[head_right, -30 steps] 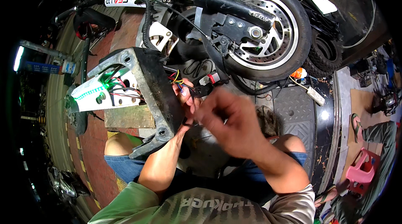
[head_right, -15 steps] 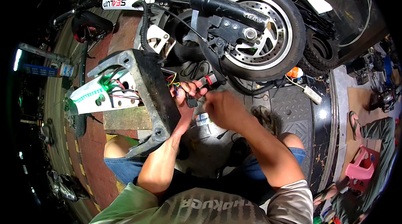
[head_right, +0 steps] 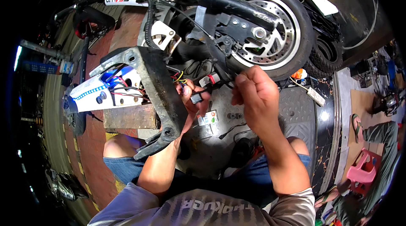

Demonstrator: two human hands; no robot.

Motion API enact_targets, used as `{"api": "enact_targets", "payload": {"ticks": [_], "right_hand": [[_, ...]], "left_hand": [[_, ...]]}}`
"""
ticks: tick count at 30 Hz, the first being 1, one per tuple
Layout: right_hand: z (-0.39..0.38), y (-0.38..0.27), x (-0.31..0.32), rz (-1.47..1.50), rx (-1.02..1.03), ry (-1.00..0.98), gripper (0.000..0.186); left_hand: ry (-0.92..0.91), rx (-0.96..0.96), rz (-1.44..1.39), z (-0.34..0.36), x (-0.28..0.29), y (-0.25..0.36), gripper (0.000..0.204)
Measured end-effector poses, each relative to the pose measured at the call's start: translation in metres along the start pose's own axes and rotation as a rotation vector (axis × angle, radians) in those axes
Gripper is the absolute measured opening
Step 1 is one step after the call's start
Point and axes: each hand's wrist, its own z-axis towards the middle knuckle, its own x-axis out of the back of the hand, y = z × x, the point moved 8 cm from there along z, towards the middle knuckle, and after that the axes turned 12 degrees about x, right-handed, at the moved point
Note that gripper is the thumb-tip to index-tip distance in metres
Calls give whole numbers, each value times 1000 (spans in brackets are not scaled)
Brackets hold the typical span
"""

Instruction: The person connects and organizes electrical wires inside the front compartment of an electric scooter using their hands.

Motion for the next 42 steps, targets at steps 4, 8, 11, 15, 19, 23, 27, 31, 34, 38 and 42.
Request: {"api": "enact_targets", "payload": {"ticks": [4,8,11,15,19,23,27,31,34,38,42], "right_hand": [[5,7,-4,244,-94,59,21],[14,-1,1,450,-40,90,27],[14,-31,-9,286,86,-49,26],[14,-35,-2,125,142,-52,22],[16,-20,7,207,20,-69,23],[20,-15,5,281,-17,-58,25],[18,-19,-8,280,-7,-86,22],[1,-33,-33,252,111,-236,20],[-25,-64,-62,-41,404,-442,17],[-64,-72,-91,-317,669,-620,15],[-60,-62,-83,-259,553,-540,14]], "left_hand": [[61,-40,30,1,-3,7,32],[-27,-72,-18,8,-7,5,30],[-32,-89,-41,7,0,4,27],[-55,-65,-119,6,0,0,26],[-110,-56,-99,1,-6,6,35],[-127,-4,99,0,-4,3,51],[-146,77,117,4,1,-3,52],[-73,11,261,11,7,0,53],[-20,-39,170,13,13,-3,50],[9,-52,249,14,7,-7,56],[-29,-46,39,15,25,-17,42]]}}
